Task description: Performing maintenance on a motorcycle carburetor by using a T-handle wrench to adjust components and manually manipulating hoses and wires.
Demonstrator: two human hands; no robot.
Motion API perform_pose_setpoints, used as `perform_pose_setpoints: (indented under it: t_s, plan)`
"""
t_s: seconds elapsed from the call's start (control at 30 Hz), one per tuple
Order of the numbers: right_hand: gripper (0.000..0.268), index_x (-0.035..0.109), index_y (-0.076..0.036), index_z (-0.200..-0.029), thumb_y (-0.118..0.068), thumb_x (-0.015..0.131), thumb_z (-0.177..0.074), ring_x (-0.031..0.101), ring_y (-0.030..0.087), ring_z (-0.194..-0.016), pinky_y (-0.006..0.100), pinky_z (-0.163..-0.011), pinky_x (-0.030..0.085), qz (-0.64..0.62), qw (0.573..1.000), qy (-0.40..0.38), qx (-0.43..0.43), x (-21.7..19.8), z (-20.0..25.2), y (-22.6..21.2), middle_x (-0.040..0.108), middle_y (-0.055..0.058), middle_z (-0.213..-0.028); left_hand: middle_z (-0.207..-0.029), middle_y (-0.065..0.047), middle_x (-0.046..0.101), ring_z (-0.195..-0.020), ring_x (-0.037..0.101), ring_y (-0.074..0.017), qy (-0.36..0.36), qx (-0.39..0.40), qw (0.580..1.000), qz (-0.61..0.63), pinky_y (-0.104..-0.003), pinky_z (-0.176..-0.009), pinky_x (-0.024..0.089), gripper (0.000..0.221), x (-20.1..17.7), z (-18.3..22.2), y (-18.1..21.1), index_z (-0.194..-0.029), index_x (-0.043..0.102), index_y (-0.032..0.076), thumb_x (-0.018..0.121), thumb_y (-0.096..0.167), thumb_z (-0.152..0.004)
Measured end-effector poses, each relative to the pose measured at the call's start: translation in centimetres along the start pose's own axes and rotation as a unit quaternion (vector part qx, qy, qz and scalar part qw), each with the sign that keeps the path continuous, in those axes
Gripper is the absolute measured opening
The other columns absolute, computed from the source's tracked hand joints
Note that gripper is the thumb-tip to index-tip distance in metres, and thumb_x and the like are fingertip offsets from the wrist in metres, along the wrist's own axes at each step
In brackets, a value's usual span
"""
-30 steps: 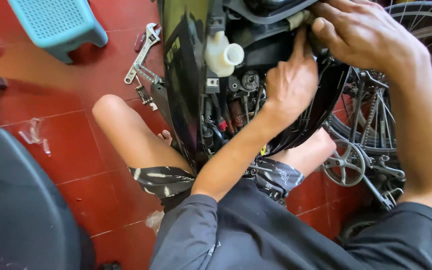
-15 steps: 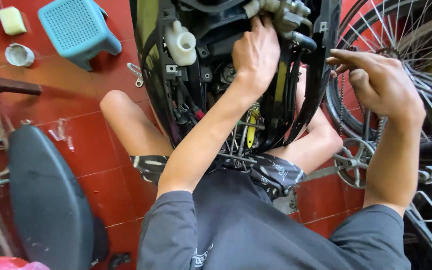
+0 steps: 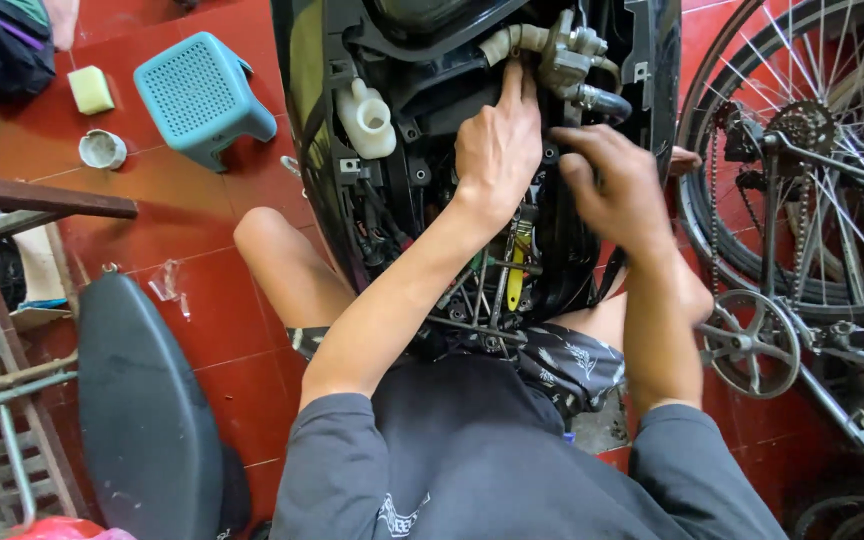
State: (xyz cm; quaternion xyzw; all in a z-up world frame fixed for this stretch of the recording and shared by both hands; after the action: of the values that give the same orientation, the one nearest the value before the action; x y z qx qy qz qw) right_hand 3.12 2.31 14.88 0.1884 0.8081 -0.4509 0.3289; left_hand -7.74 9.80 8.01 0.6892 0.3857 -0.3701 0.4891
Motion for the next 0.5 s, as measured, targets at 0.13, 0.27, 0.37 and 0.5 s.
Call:
perform_pose_setpoints:
  t_s: [0.13,0.27,0.37,0.5]
  plan:
    - [0.015,0.069,0.013,-0.107,0.003,0.064,-0.096,0.062,0.034,-0.081,0.040,-0.077,0.049,0.013,0.997,0.079,-0.006,1.8,0.1,0.5,0.069,0.020,-0.110,-0.114,-0.015,0.058,-0.053,0.070,-0.0366,-0.014,0.021,1.000,-0.013,-0.049,-0.049,0.060,0.031,0.1,-0.4,0.4,-0.116,0.054,-0.002,0.058,0.007,-0.086]
    - [0.019,0.069,0.011,-0.114,0.003,0.060,-0.099,0.063,0.034,-0.091,0.040,-0.082,0.051,-0.028,0.997,0.073,0.021,2.1,0.2,1.2,0.067,0.022,-0.113,-0.141,-0.019,0.055,-0.060,0.072,-0.0373,-0.002,0.070,0.997,-0.032,-0.048,-0.054,0.061,0.040,0.6,-0.4,-0.6,-0.123,0.054,-0.002,0.057,0.004,-0.084]
    - [0.025,0.068,0.007,-0.124,-0.001,0.056,-0.104,0.062,0.037,-0.092,0.043,-0.082,0.050,-0.003,0.995,0.087,0.058,2.1,0.2,1.5,0.066,0.023,-0.115,-0.111,-0.018,0.067,-0.061,0.073,-0.0359,0.022,0.120,0.991,-0.053,-0.049,-0.051,0.060,0.027,-0.2,-0.9,-0.5,-0.108,0.058,0.003,0.059,0.005,-0.082]
    - [0.042,0.046,0.009,-0.146,-0.007,0.045,-0.107,0.052,0.041,-0.135,0.044,-0.113,0.040,-0.104,0.990,0.049,0.078,4.4,-0.5,3.1,0.052,0.027,-0.147,-0.121,-0.017,0.064,-0.069,0.072,-0.0427,-0.024,0.141,0.989,-0.026,-0.055,-0.058,0.060,0.035,-1.2,-1.1,-0.8,-0.115,0.058,0.003,0.062,0.009,-0.080]
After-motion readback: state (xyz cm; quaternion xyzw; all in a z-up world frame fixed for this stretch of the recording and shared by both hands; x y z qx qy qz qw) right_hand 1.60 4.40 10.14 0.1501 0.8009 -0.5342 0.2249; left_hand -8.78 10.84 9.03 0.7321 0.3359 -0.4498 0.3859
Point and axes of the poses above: each hand's wrist, its own z-axis away from the middle knuckle, its own x-axis out of the palm, y = z × x, the point moved 7 cm from there along -z, towards the middle knuckle
